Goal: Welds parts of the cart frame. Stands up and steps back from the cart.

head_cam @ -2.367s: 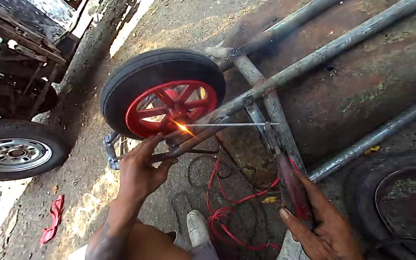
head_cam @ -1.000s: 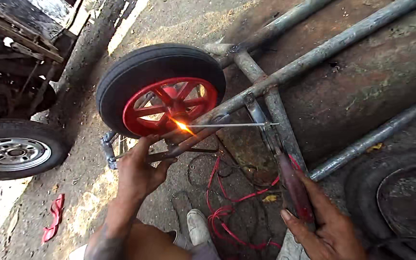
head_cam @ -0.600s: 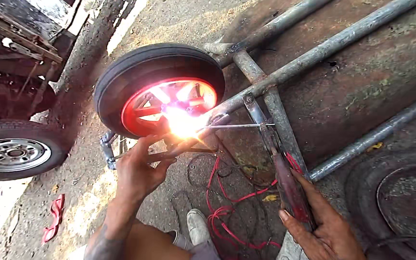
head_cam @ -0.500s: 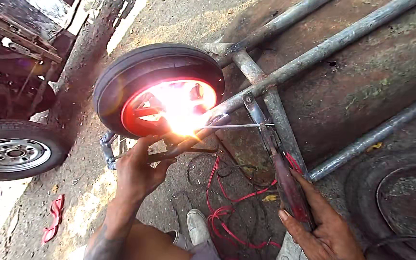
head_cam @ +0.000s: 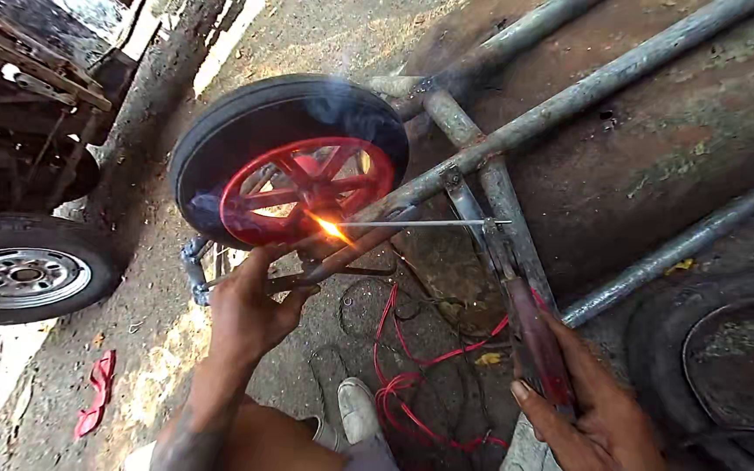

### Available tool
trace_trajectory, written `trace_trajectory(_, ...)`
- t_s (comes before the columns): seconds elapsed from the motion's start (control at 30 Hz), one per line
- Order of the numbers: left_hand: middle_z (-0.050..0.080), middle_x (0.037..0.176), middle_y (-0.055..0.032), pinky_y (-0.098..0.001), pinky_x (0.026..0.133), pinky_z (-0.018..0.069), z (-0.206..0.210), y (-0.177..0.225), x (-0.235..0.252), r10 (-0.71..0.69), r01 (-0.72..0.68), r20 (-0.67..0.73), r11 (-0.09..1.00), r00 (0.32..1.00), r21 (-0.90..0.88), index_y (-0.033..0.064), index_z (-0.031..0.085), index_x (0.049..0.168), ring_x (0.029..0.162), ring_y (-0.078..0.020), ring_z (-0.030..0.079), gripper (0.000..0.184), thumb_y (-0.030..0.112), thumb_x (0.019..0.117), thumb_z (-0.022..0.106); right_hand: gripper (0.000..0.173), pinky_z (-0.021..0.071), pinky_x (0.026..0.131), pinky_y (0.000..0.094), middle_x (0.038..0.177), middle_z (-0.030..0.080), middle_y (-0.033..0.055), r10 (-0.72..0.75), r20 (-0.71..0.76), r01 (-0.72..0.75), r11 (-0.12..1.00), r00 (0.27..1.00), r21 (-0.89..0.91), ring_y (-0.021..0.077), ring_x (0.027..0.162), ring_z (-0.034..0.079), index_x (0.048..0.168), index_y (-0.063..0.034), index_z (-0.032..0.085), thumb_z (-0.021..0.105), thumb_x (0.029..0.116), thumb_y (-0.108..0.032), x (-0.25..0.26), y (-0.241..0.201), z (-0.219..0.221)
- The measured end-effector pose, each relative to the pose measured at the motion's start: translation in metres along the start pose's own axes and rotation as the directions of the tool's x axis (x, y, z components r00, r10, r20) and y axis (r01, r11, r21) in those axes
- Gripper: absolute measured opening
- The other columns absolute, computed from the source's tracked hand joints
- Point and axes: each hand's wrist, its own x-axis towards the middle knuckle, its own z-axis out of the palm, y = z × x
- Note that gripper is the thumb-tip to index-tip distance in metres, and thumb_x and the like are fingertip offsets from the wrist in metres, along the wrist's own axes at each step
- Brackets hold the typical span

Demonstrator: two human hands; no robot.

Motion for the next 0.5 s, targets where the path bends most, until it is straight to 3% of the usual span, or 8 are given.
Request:
trace_trajectory(0.17,0.073,0.107,-0.0190,-0.0585,0.077,0.0564,-0.0004,0.0005,-0.0001,-0.011,0.011,0.007,1.000,1.000,0.012,0.0035,0.065,0.125,0.092,-0.0341,0.073,0.060,0.038,0.0791,0.081,0.073,0.0585,0.065,0.0203,0.116,0.064,0.0096,-0.001,0.010,0.001,1.000,1.000,-0.015,0.0044,0.081,0.064,0.155,0.0098,0.027,0.063,0.0921,0.000,0.0000,-0.0015,0.0014)
trace_trajectory(0.37,0.074,0.105,-0.0186,-0.0562,0.075,0.0563,0.0000,0.0006,0.0006,0.005,-0.005,-0.007,1.000,1.000,0.029,0.0032,0.065,0.124,0.090,-0.0323,0.073,0.061,0.042,0.0792,0.080,0.072,0.0590,0.074,0.0194,0.122,0.064,0.0114,-0.024,0.014,0.024,1.000,1.000,-0.011,0.0036,0.090,0.065,0.154,0.0111,0.027,0.062,0.0918,0.000,0.0005,0.0007,0.0028)
trace_trajectory(0.5,0.074,0.112,-0.0122,-0.0529,0.079,0.0595,0.0002,0.0007,-0.0006,-0.038,0.038,0.019,0.999,0.999,-0.016,0.0098,0.065,0.129,0.096,-0.0256,0.074,0.059,0.040,0.0801,0.080,0.072,0.0586,0.079,0.0193,0.122,0.064,0.0119,-0.032,0.014,0.032,0.999,0.999,-0.006,0.0037,0.093,0.065,0.154,0.0119,0.028,0.062,0.0918,0.001,0.0013,0.0011,0.0037)
